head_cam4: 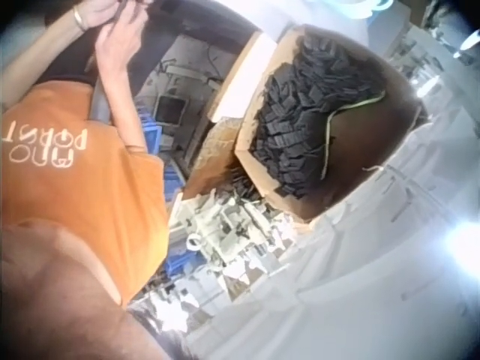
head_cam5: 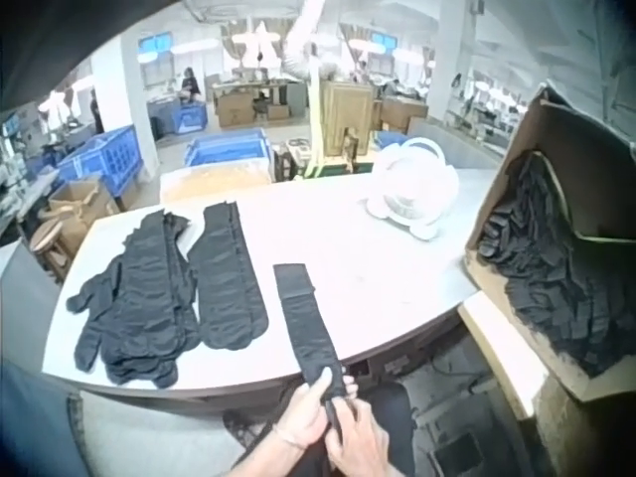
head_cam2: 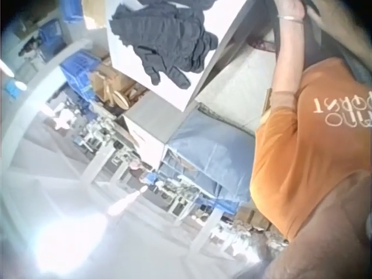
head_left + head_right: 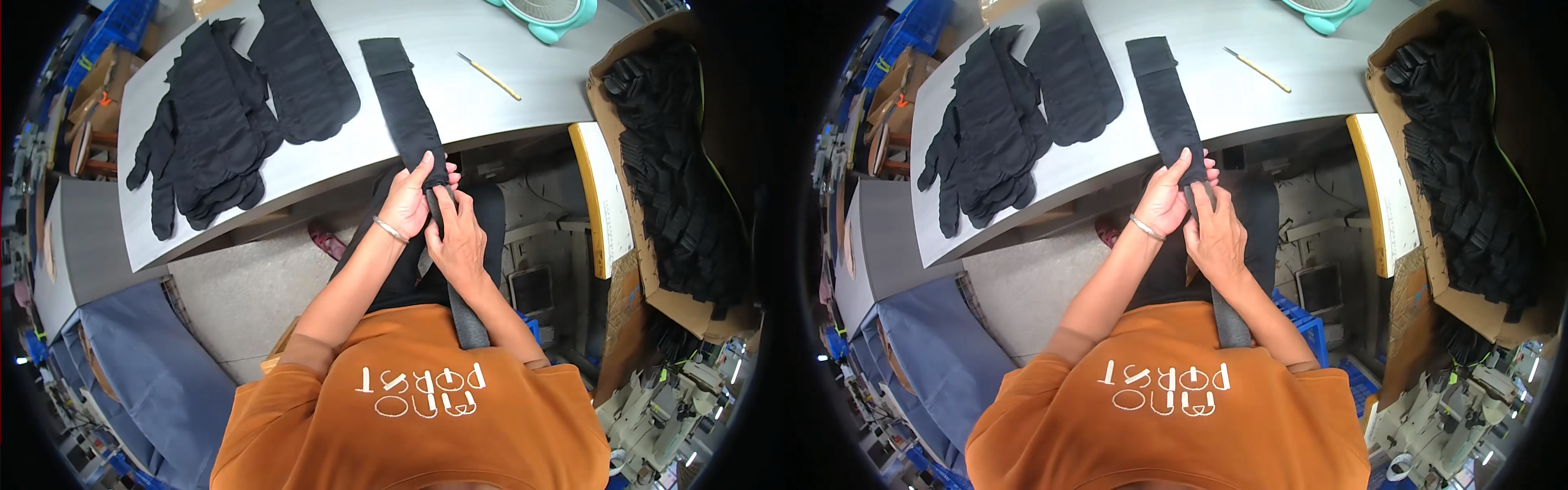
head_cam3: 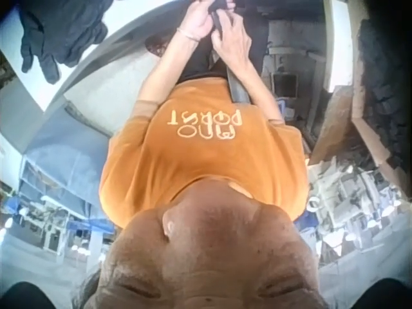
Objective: Assembling black fabric components by inserting a curved stiffener into a sleeve.
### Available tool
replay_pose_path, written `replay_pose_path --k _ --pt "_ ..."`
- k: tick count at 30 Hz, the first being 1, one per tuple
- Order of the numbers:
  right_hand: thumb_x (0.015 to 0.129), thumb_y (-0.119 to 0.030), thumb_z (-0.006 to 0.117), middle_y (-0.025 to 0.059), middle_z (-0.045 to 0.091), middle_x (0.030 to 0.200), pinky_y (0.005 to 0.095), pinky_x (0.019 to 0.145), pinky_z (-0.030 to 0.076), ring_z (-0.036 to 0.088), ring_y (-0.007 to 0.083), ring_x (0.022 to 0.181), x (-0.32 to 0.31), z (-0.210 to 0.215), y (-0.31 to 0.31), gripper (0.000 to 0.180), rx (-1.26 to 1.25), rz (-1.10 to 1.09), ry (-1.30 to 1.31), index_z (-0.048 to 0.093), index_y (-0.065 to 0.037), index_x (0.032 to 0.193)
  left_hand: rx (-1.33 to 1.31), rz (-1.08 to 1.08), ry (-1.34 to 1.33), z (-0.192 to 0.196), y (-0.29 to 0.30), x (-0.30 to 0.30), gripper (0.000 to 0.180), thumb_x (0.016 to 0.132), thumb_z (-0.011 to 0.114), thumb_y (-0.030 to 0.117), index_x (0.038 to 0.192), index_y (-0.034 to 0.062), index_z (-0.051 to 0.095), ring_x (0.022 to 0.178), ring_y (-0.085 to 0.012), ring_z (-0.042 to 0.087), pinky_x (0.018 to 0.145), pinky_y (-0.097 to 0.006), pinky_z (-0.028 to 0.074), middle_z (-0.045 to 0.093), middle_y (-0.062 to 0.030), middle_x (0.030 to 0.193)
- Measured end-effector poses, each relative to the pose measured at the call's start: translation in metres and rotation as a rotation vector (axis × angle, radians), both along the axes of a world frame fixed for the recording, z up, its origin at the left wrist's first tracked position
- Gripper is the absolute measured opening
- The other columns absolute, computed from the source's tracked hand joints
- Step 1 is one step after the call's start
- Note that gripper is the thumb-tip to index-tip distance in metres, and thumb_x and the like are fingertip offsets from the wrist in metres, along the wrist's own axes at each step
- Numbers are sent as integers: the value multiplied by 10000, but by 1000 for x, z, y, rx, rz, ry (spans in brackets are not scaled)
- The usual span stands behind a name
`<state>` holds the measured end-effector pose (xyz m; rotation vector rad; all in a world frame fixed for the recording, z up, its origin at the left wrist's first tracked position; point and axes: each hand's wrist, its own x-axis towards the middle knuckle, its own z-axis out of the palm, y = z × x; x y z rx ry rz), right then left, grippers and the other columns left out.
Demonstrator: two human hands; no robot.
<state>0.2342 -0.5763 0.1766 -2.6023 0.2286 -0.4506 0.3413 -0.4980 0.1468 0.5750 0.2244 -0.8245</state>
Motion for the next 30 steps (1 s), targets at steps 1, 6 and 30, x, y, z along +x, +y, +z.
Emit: replay_pose_path --k 1,6,30 --pt "774 -44 687 171 544 1175 409 714 564 655 364 944 -3 -7 2 540 -7 2 -6 546 -75 1295 1 -8 6 -3 2 -2 373 979 626 324 1145 -9 598 972 -228 671 888 -376 566 674 -127 1032" --pt "777 -81 766 148 562 1154 385 706 562 670 311 894 -5 -12 3 440 -28 -45 -113 638 -62 1197 -45 -52 -6 -10 8 -8 406 994 591 354 1174 -10 577 1003 -245 669 901 -398 560 667 -126 1057" --pt "802 27 673 194 559 1081 411 776 553 625 344 965 23 -16 -2 322 -91 48 -263 644 -19 1120 24 80 32 -8 1 -6 315 1002 596 284 1012 -29 638 946 -232 675 888 -351 542 686 -118 990"
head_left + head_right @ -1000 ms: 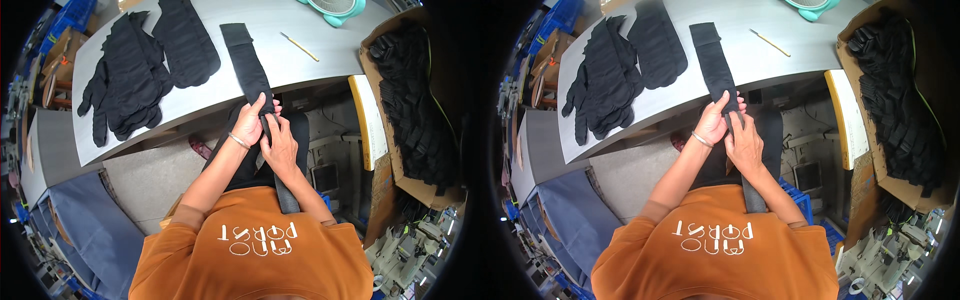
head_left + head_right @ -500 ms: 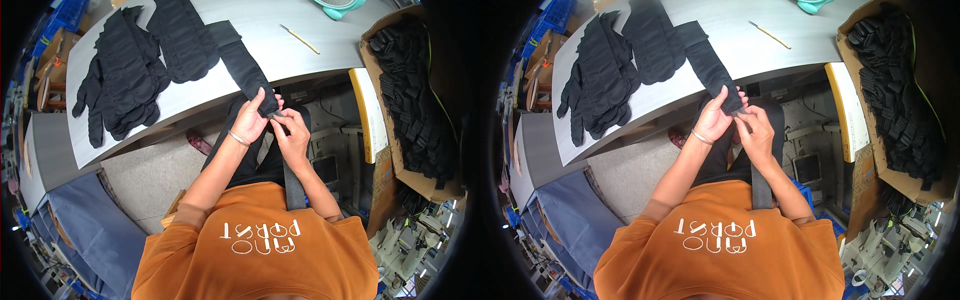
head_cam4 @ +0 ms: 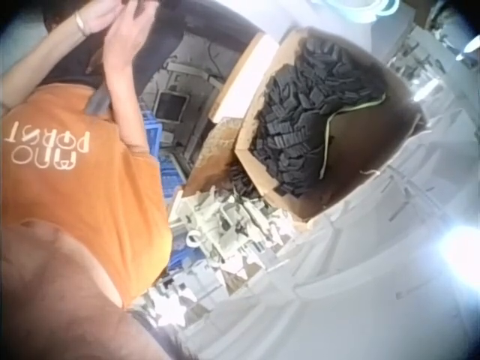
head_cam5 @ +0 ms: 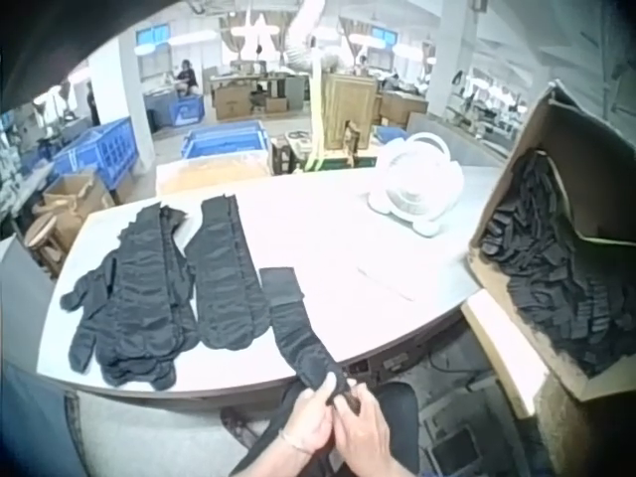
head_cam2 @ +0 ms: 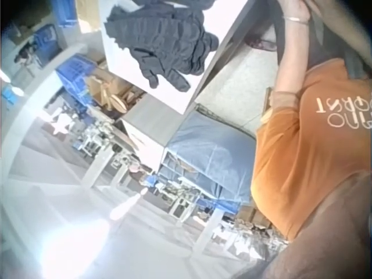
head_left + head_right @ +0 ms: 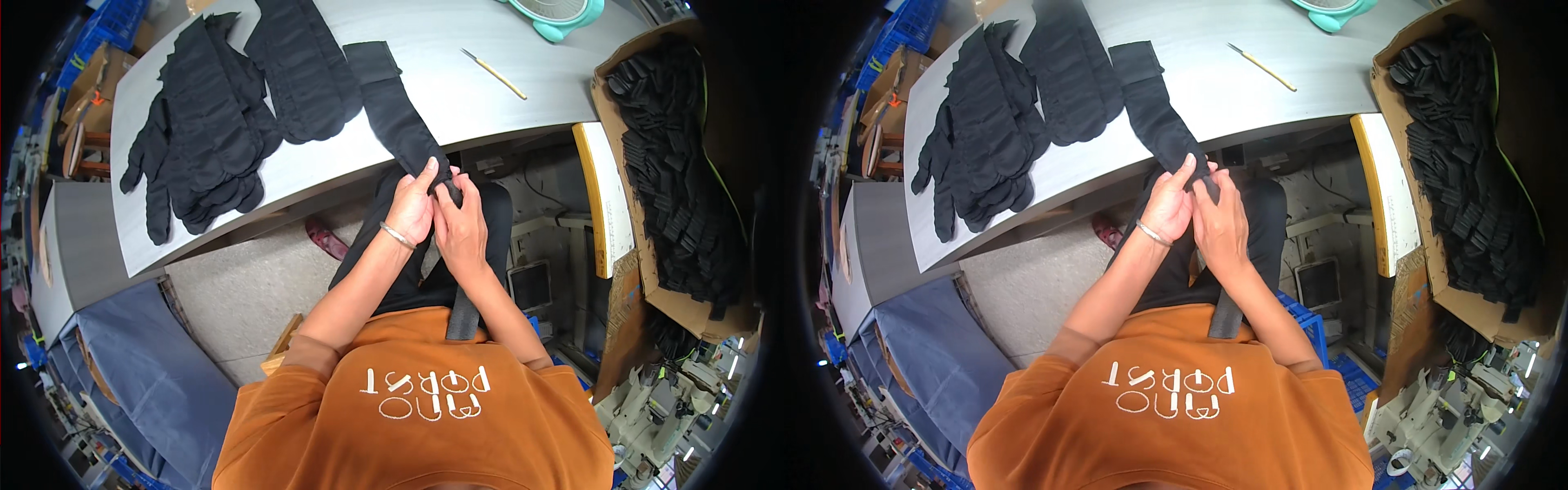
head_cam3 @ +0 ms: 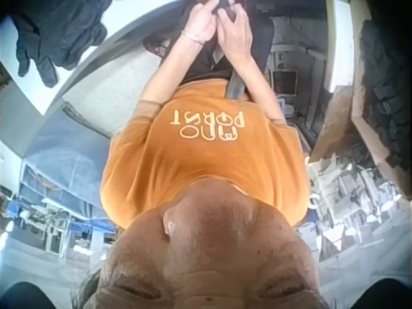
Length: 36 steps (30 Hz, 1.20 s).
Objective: Assembling black fabric components by inserting a curved stiffener into a sleeve.
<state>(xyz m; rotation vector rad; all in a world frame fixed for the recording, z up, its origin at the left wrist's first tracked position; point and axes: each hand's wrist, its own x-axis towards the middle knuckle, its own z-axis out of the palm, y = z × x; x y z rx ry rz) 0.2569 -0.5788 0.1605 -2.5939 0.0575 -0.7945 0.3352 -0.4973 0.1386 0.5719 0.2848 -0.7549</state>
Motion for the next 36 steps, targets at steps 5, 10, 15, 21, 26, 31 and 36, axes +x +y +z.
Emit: replay_pose_path --k 5,10,15,21,26,31,36 --pt "802 -15 662 182 497 1056 435 682 548 618 374 891 -21 7 7 542 -64 -127 455 560 -159 1315 40 -24 -38 -2 -2 -5 313 1001 597 295 1024 -16 627 1020 -261 662 931 -387 523 677 -132 997" --pt "843 -65 616 254 541 1203 453 664 566 658 401 894 1 3 4 371 -52 -125 507 585 -104 1211 44 -65 -76 -2 -6 -9 290 997 606 293 1006 4 620 988 -245 663 935 -390 518 673 -120 988" --pt "794 -58 633 268 592 1093 485 674 558 654 440 816 11 3 -11 411 -26 -83 580 583 -104 1199 88 -90 -157 2 -4 -13 358 991 612 323 1115 -13 611 1062 -215 635 982 -366 489 670 -117 1073" --pt "745 -16 646 235 554 967 511 638 538 647 435 782 -16 18 -4 587 -11 -61 657 511 -144 1301 45 -77 -71 3 0 -10 363 1006 581 331 1115 -14 618 1018 -224 655 955 -367 507 672 -135 1092" --pt "825 -91 630 279 580 1059 506 637 537 659 447 792 11 -12 -8 186 58 -110 604 585 -52 1001 40 -102 -113 -6 -12 -14 308 1015 572 314 983 11 612 916 -196 643 910 -358 515 652 -101 964" --pt "772 -37 651 237 550 966 481 641 541 632 419 839 -7 3 -6 394 -32 -86 498 575 -87 1155 15 -67 -34 -2 -7 -10 333 1020 557 335 965 11 612 917 -214 646 881 -368 526 649 -98 955" --pt "829 -92 629 224 535 960 453 609 554 628 393 778 -24 16 5 457 -52 -158 674 539 -134 1276 60 -45 -85 4 -10 -11 326 1033 529 330 1027 11 600 990 -241 659 890 -389 532 656 -106 981"
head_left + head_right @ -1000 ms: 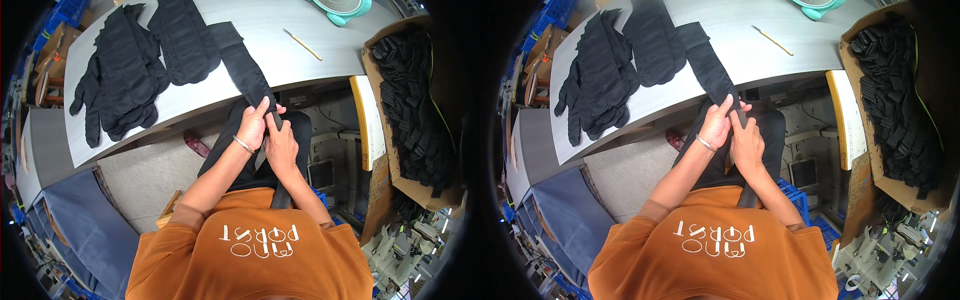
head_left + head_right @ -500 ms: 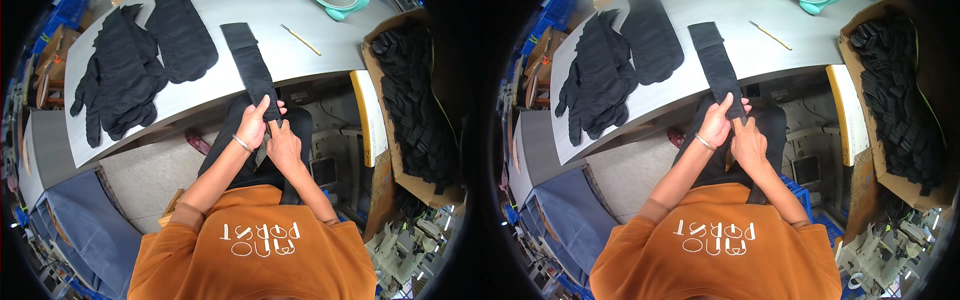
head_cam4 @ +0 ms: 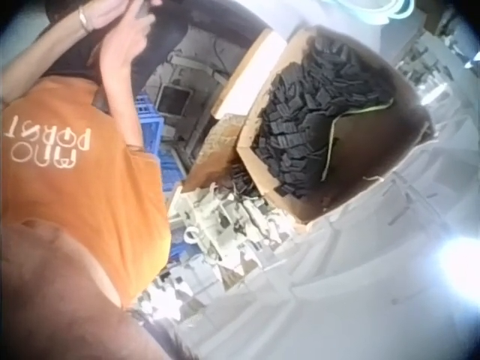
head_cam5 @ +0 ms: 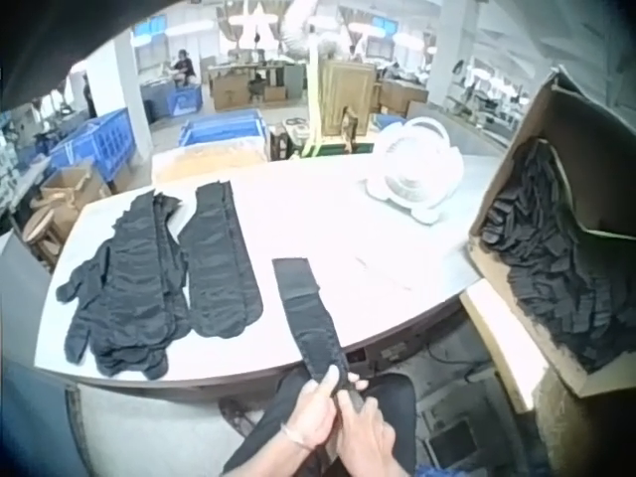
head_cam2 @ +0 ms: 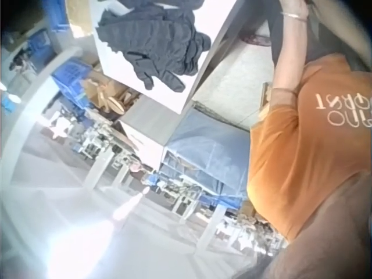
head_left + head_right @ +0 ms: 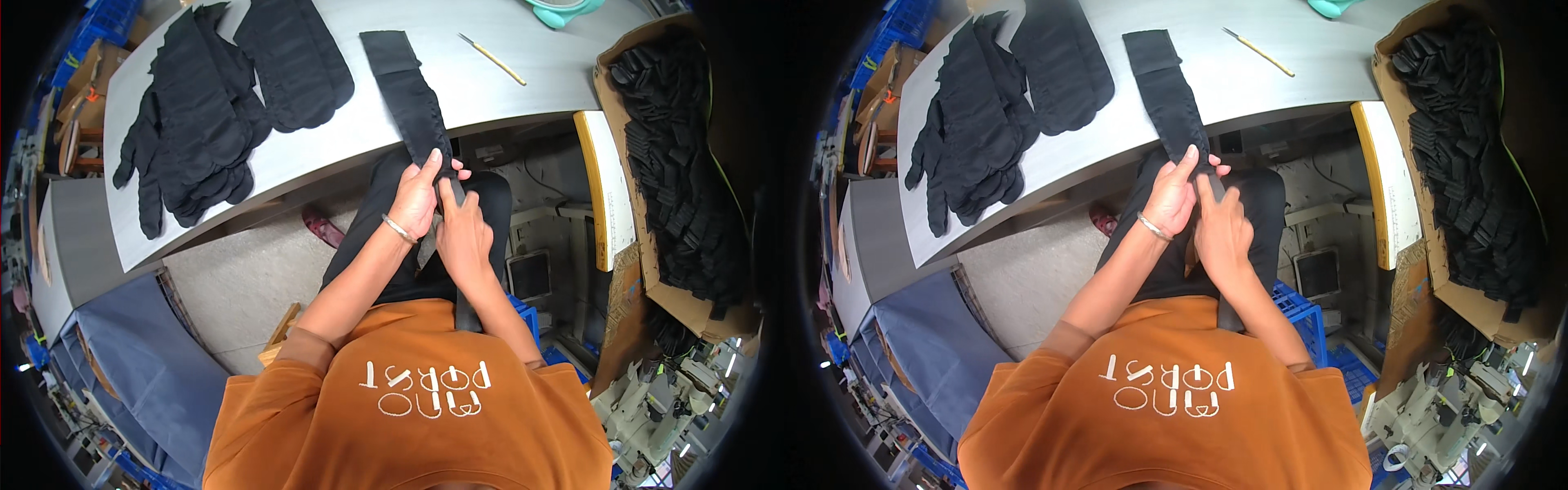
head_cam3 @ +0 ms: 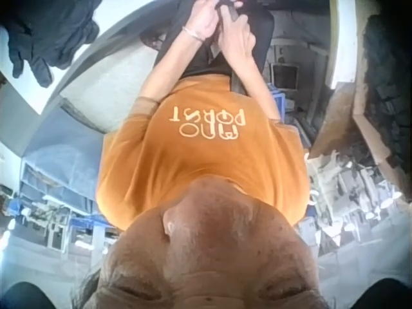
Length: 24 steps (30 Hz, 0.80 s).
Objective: Assembling black fabric components by inserting a curved stiffener into a sleeve.
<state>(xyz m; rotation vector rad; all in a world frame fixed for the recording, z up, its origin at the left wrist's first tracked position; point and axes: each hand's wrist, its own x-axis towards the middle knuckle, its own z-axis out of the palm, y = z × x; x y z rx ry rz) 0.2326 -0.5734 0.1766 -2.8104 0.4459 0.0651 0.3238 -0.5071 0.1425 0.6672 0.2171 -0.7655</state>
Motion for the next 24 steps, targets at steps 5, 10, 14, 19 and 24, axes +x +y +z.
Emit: replay_pose_path --k 5,10,14,19,24 --pt "828 -67 619 262 563 1126 456 630 552 663 414 850 41 -19 -17 468 15 -1 -93 543 -151 1283 -80 -75 -36 -7 1 6 307 1034 532 304 1095 10 594 1030 -226 644 943 -388 512 661 -115 1076" --pt "778 -4 620 205 525 911 463 627 536 636 388 783 16 8 -19 639 -76 121 -23 512 -202 1375 -37 -60 27 -2 12 13 414 1011 567 342 1183 -34 582 1071 -226 644 958 -384 517 663 -151 1172" --pt "792 -8 610 193 554 927 461 636 551 649 376 803 4 7 -3 568 -85 44 25 547 -170 1333 5 -16 31 0 9 12 362 976 637 342 1066 -7 605 903 -192 649 837 -330 538 667 -101 982" --pt "860 -114 607 213 598 1012 418 648 569 671 340 817 46 -28 -4 175 -108 1 -203 637 -87 1030 -68 -27 25 3 3 11 310 990 619 324 980 15 596 848 -176 626 809 -321 531 639 -72 902" --pt "858 -77 596 209 579 1008 428 654 565 656 362 824 24 -7 -5 278 -26 74 -177 600 -89 1135 -106 -3 101 -4 8 9 310 1001 589 339 995 29 603 907 -212 647 879 -354 534 643 -83 918"
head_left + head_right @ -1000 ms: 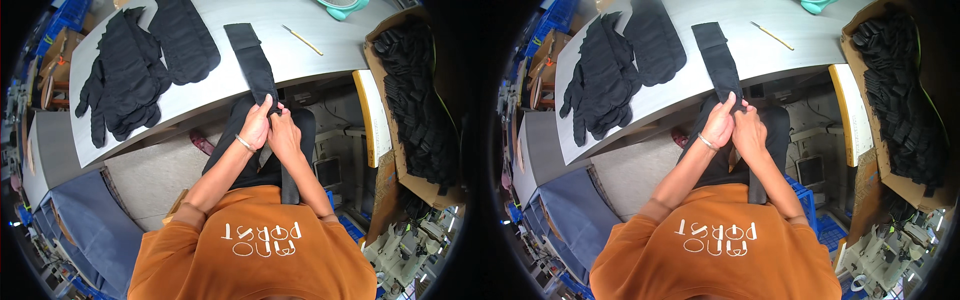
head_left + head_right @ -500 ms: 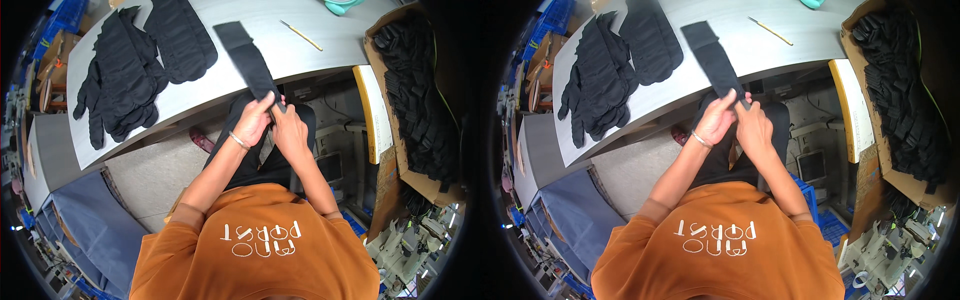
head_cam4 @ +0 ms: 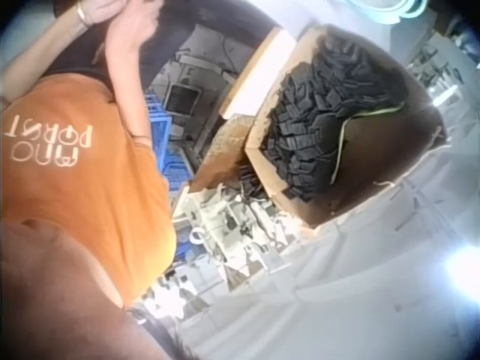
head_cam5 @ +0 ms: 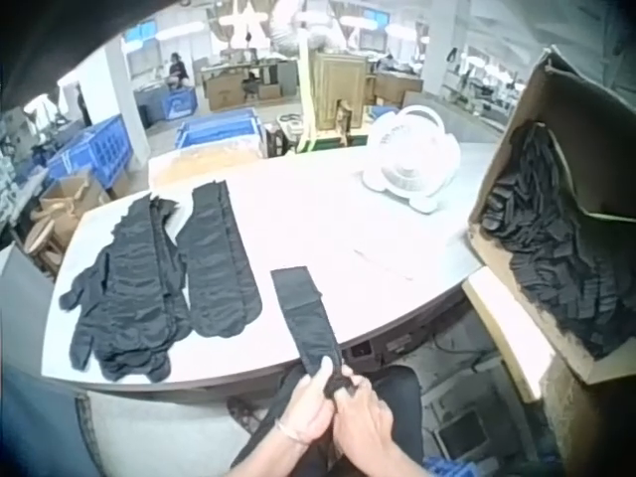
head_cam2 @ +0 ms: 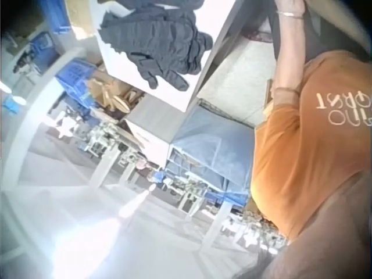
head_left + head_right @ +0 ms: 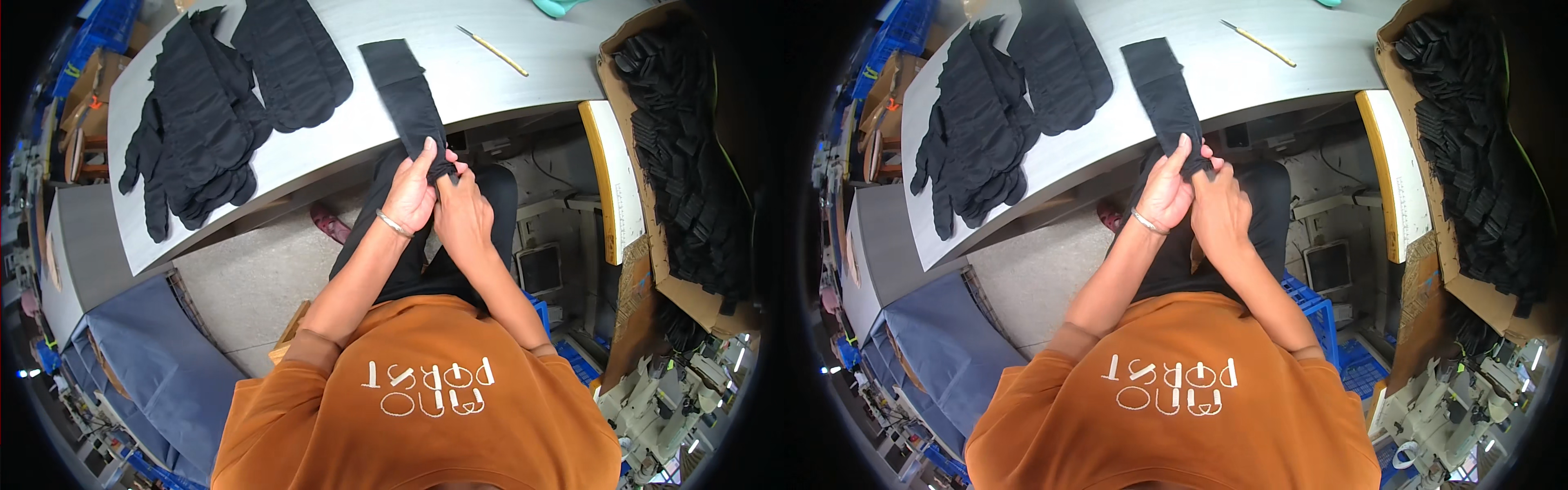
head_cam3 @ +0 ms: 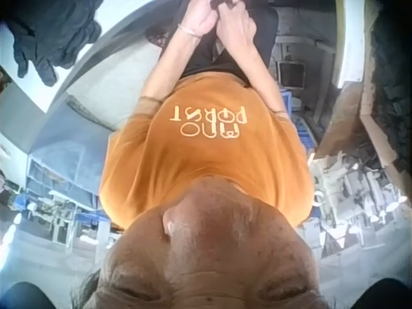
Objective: Assembling black fabric components by inserting a curved stiffener into a sleeve.
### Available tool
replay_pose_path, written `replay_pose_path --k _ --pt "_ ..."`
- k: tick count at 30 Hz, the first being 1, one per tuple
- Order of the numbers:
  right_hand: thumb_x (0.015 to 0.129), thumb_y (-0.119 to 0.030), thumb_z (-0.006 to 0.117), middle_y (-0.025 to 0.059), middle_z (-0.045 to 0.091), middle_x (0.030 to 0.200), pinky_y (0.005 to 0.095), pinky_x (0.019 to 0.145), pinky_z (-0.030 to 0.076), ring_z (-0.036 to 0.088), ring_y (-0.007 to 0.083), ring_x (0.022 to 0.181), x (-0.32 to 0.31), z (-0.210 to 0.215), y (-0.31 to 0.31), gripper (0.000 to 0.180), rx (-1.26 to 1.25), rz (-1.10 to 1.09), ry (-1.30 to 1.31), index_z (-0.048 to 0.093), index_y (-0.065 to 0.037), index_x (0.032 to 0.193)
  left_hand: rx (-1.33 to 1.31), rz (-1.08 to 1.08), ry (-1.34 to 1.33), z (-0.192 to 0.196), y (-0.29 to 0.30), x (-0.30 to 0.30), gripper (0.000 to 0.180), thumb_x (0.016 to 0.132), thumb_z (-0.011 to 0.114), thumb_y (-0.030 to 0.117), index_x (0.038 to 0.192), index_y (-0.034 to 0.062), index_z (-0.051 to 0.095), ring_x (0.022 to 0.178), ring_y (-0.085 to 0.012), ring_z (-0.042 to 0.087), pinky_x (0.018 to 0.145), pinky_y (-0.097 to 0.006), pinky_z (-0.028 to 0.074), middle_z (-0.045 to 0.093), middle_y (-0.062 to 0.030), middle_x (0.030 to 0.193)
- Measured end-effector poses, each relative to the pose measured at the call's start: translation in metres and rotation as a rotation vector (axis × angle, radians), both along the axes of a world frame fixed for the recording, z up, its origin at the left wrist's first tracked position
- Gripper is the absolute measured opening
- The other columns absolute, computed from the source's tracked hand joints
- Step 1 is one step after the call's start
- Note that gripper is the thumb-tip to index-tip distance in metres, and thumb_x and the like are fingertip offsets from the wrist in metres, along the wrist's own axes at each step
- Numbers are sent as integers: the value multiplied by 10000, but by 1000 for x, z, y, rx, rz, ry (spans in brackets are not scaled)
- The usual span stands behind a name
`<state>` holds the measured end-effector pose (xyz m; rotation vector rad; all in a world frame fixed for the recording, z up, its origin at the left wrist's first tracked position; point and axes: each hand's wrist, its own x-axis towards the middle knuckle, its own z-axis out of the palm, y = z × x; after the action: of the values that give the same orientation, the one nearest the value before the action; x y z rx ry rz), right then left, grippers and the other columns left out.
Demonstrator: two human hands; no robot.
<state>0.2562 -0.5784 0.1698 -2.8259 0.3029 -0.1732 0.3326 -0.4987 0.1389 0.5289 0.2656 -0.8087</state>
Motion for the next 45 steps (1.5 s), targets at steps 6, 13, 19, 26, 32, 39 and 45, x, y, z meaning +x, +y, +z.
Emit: replay_pose_path --k 6,13,19,26,32,39,45 --pt "820 -30 616 222 542 962 447 626 567 645 392 827 -25 3 9 595 48 -83 105 453 -135 1383 70 8 -81 1 -7 -2 355 1020 555 344 1030 -5 620 911 -211 663 856 -351 540 675 -118 973" --pt "847 -101 607 267 641 1009 472 608 557 681 418 763 28 -11 -9 292 114 -56 63 604 -78 1138 54 -11 -141 4 -6 3 348 1037 522 315 1042 -18 623 938 -213 641 887 -361 527 675 -143 992" --pt "783 5 624 223 578 925 493 615 537 656 418 757 -13 7 -8 478 40 24 104 549 -106 1242 134 -33 -51 13 2 1 296 994 609 295 1074 10 608 1013 -228 653 929 -394 529 668 -137 1057" --pt "839 -78 603 258 607 919 510 611 530 658 426 770 5 -11 -4 238 220 -62 53 581 -56 1075 141 55 -79 -1 -10 -4 285 968 656 296 1020 20 603 824 -192 639 798 -355 546 622 -66 889" --pt "851 -87 584 258 627 904 487 653 538 659 424 818 17 -12 -13 216 217 49 135 587 -45 1062 67 13 -120 2 -5 -2 314 997 604 334 1031 23 574 869 -204 645 831 -355 534 622 -75 896" --pt "817 -19 622 166 515 864 407 551 537 630 327 738 -30 1 3 535 -6 -55 115 537 -183 1319 121 18 -101 1 -8 -1 332 1011 571 354 1039 23 584 915 -229 656 858 -352 516 624 -71 876" --pt "879 -101 572 141 568 783 391 507 527 650 296 668 24 -25 3 289 -143 -59 -28 592 -163 1161 92 -17 -121 3 -4 8 289 1003 595 320 994 31 591 980 -229 650 934 -371 503 632 -83 923"
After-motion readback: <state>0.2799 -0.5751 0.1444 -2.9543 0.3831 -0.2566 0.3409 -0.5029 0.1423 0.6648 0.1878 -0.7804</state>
